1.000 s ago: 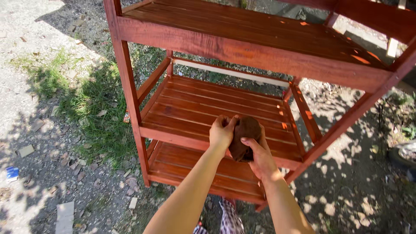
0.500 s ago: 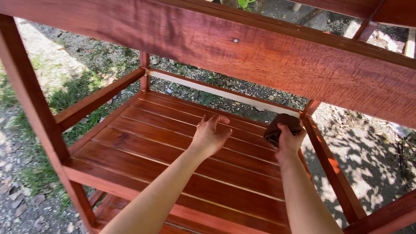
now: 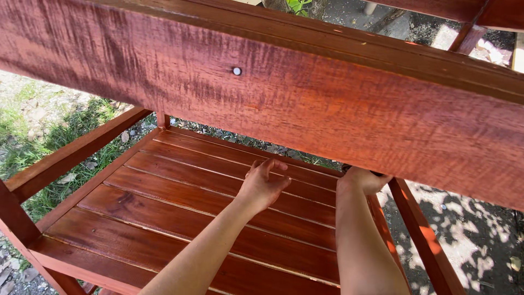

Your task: The person applies red wood stain to a small wooden shelf unit using a brush, holding a stained cup of stain in one hand while brushing the slats, rails and legs. They briefly dip the brush into a stain container, then wipe the stained surfaces with a cloth and continue brushing the remaining edges and legs.

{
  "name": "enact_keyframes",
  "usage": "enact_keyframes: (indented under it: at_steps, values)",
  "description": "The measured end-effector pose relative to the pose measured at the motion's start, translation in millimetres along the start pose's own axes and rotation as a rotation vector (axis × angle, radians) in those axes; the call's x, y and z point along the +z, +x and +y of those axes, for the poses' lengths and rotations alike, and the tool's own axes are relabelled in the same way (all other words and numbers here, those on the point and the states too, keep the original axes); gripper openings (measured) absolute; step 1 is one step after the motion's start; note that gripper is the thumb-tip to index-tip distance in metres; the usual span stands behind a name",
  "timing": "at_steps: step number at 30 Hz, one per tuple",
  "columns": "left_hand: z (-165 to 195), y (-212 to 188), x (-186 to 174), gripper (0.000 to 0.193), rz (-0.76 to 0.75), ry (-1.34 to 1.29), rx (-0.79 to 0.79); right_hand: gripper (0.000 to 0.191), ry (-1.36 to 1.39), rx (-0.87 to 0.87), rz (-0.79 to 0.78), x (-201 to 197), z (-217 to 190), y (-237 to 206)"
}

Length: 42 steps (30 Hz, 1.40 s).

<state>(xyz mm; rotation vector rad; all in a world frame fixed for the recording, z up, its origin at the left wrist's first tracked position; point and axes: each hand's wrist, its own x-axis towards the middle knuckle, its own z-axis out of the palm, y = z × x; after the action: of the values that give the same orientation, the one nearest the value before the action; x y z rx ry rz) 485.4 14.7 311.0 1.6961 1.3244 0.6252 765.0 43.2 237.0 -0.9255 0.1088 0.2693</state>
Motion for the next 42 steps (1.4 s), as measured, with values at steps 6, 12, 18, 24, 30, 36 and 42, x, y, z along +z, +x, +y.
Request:
enact_keyframes:
  at_steps: [6, 12, 18, 24, 30, 36, 42]
  values:
    - [-21, -1, -35, 0.035, 0.043, -0.081, 0.012, 0.051, -0.267, 0.019, -0.069, -4, 31, -11]
    - [-15, 1, -55, 0.031, -0.038, -0.416, -0.193, 0.062, -0.804, 0.111, -0.286, 13, 99, -99]
    - [-8, 1, -51, 0.043, -0.048, -0.364, -0.169, 0.049, -0.461, 0.042, -0.200, -8, 32, -75]
    - [-43, 14, -44, 0.045, 0.010, -0.209, -0.205, 0.040, -0.117, 0.179, -0.131, 7, -15, -27]
    - [-79, 23, -73, 0.052, 0.188, 0.073, -0.144, 0.034, -0.435, 0.231, -0.187, 39, 61, -80]
    - [-91, 16, -126, 0.040, 0.254, 0.011, -0.167, 0.030, -0.720, 0.098, -0.046, 60, 83, -161]
    - [-107, 23, -157, 0.038, 0.354, 0.026, -0.150, 0.036, -0.742, 0.267, -0.149, 110, 130, -250]
